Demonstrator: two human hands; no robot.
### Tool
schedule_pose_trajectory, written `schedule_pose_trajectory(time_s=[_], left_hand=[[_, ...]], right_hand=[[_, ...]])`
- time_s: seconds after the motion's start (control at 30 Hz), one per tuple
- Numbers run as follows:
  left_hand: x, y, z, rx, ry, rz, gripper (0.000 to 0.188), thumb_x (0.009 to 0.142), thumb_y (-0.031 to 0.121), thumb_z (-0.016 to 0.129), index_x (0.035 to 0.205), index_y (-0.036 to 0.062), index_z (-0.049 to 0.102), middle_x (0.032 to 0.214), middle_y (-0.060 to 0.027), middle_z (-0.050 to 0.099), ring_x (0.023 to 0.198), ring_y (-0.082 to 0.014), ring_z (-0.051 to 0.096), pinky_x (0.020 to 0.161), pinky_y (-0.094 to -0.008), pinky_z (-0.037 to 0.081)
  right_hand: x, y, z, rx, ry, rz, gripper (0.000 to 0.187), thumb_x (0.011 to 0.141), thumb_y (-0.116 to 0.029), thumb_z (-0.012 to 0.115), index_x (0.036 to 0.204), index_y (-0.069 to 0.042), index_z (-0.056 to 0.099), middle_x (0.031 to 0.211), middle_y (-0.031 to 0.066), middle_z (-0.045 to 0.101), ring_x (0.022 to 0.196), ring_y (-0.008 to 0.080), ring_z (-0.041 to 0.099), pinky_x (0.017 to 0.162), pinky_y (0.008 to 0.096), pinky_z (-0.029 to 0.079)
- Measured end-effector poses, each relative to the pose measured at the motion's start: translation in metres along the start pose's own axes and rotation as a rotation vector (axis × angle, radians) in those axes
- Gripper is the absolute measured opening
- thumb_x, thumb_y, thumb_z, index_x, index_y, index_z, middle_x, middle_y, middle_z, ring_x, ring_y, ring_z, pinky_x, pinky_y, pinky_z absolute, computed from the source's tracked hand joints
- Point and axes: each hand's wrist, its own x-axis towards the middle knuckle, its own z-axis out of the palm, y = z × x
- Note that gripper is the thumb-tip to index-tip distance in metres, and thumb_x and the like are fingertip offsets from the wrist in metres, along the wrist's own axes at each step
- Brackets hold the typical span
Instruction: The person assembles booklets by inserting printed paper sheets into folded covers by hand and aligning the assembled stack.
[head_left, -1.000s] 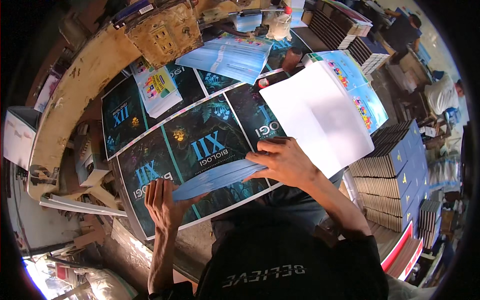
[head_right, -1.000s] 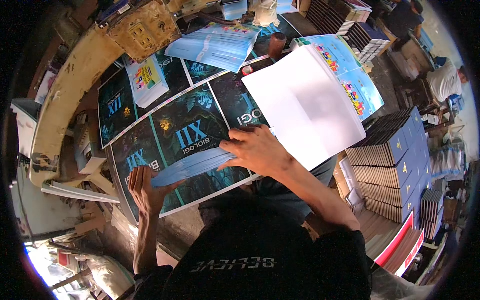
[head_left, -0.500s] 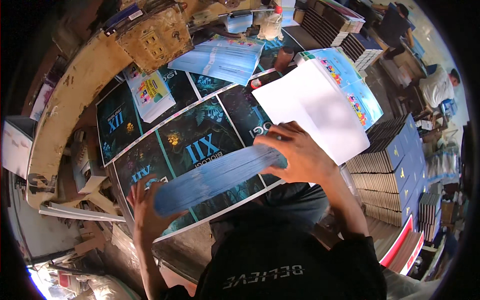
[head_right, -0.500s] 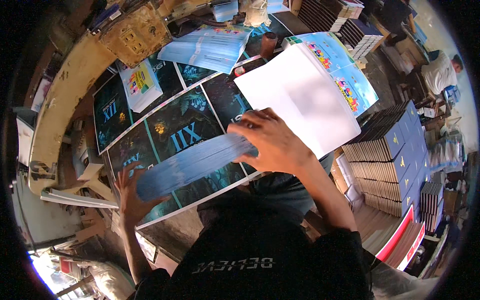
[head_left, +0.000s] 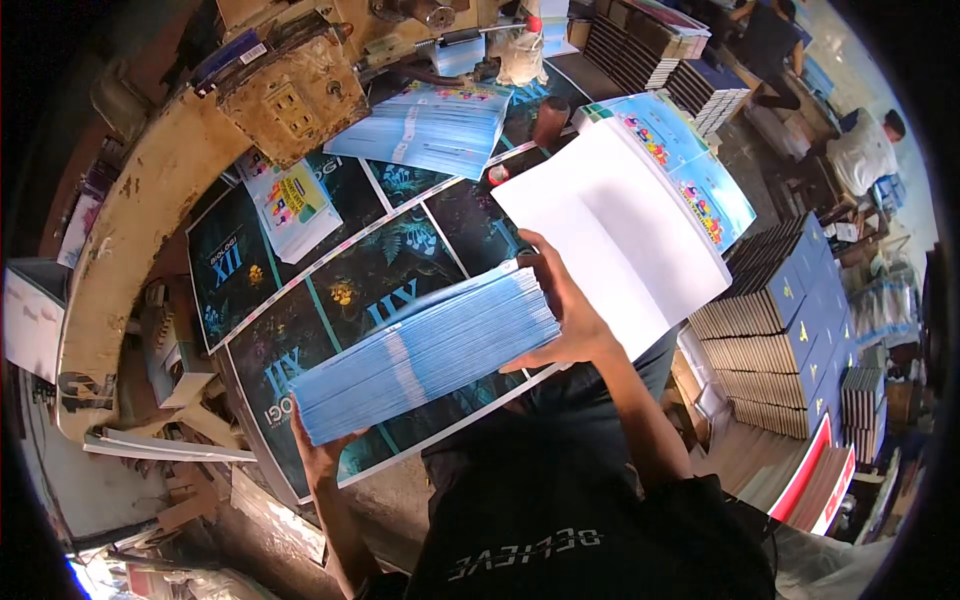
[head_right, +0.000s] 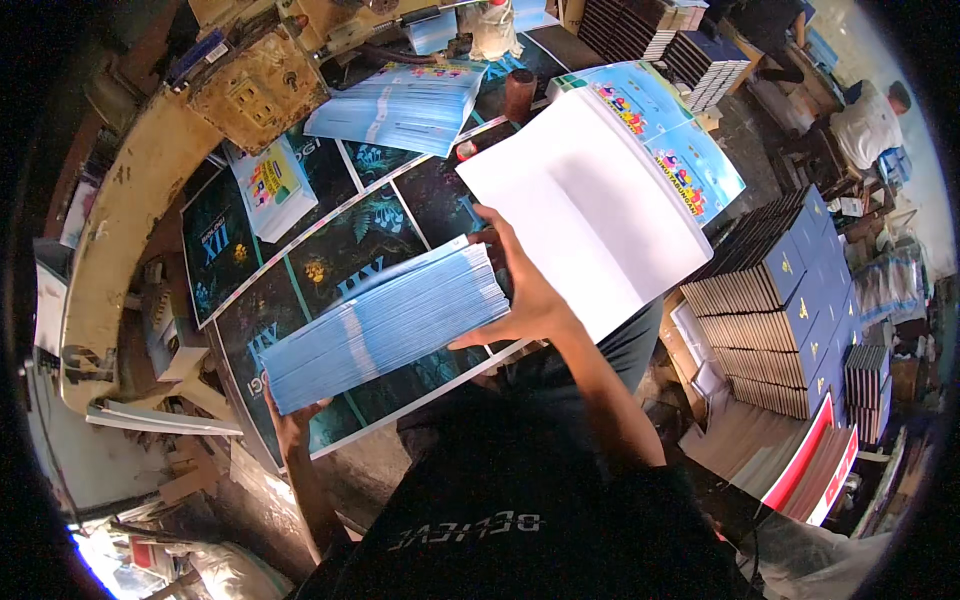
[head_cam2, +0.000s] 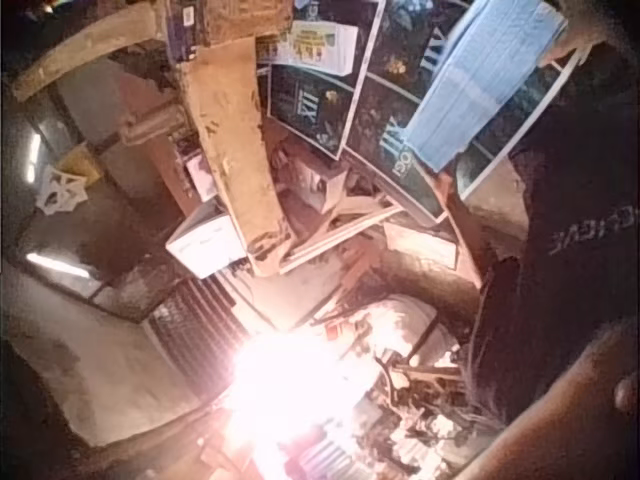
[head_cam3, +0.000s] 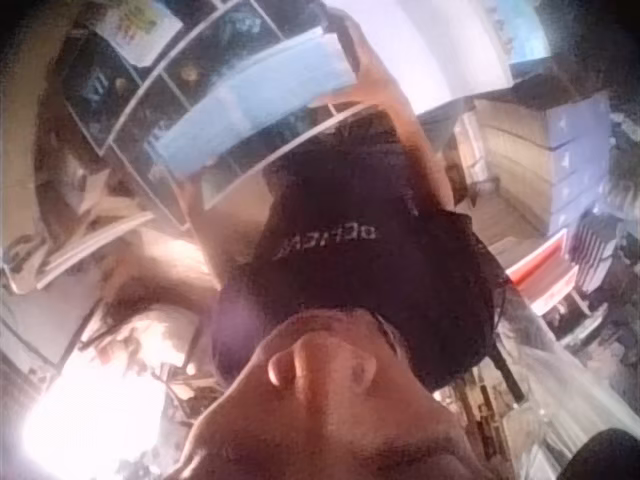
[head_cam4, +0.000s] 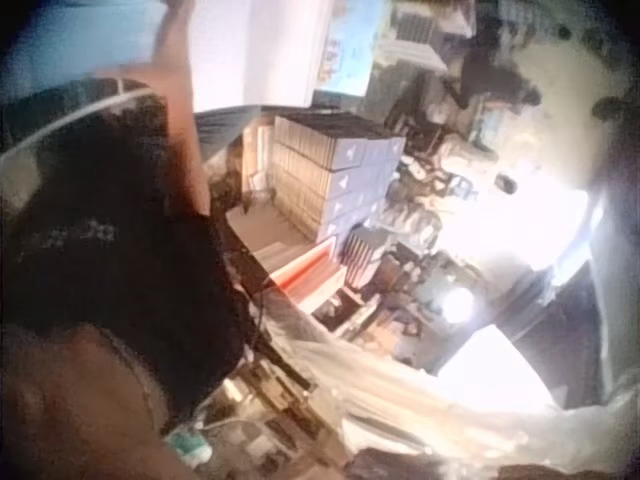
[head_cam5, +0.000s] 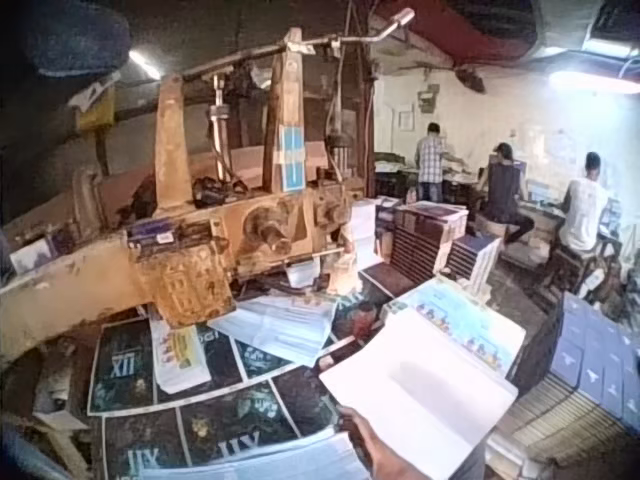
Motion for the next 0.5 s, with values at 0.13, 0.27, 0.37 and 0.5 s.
schedule_pose_trajectory(time_s=[0.13,0.27,0.37,0.5], left_hand=[[0.006,-0.001,0.008,0.078,0.019,-0.071,0.099,0.073,0.026,0.095,0.149,0.005,0.036,0.13,-0.0116,0.057,0.116,-0.0269,0.064,0.089,-0.0423,0.062],[0.009,0.003,-0.013,0.286,-0.002,0.113,0.091,0.076,0.025,0.094,0.146,0.0037,0.04,0.128,-0.0124,0.059,0.113,-0.0264,0.065,0.093,-0.0406,0.06],[-0.002,-0.009,-0.022,-0.01,0.041,-0.036,0.094,0.079,0.032,0.09,0.151,0.0049,0.036,0.134,-0.0163,0.056,0.115,-0.0306,0.064,0.087,-0.0458,0.063],[0.002,-0.015,-0.014,0.192,0.01,0.032,0.093,0.087,0.049,0.08,0.154,0.0057,0.034,0.142,-0.017,0.053,0.117,-0.0295,0.063,0.084,-0.0438,0.063]], right_hand=[[-0.011,0.041,0.019,0.014,0.098,0.038,0.119,0.058,-0.027,0.101,0.155,-0.006,0.035,0.142,0.0184,0.055,0.131,0.0267,0.053,0.113,0.0445,0.041],[-0.009,-0.005,0.013,0.019,-0.125,-0.017,0.094,0.062,-0.025,0.099,0.138,-0.005,0.046,0.143,0.0145,0.055,0.128,0.0241,0.054,0.108,0.0397,0.042],[-0.02,0.018,0.01,0.158,-0.152,0.045,0.095,0.062,-0.021,0.099,0.14,-0.006,0.047,0.142,0.0138,0.056,0.131,0.0227,0.052,0.11,0.0396,0.04],[-0.04,0.044,0.031,0.179,0.059,-0.064,0.117,0.063,-0.018,0.096,0.159,0.0,0.032,0.142,0.0128,0.057,0.132,0.0232,0.052,0.111,0.0404,0.038]])
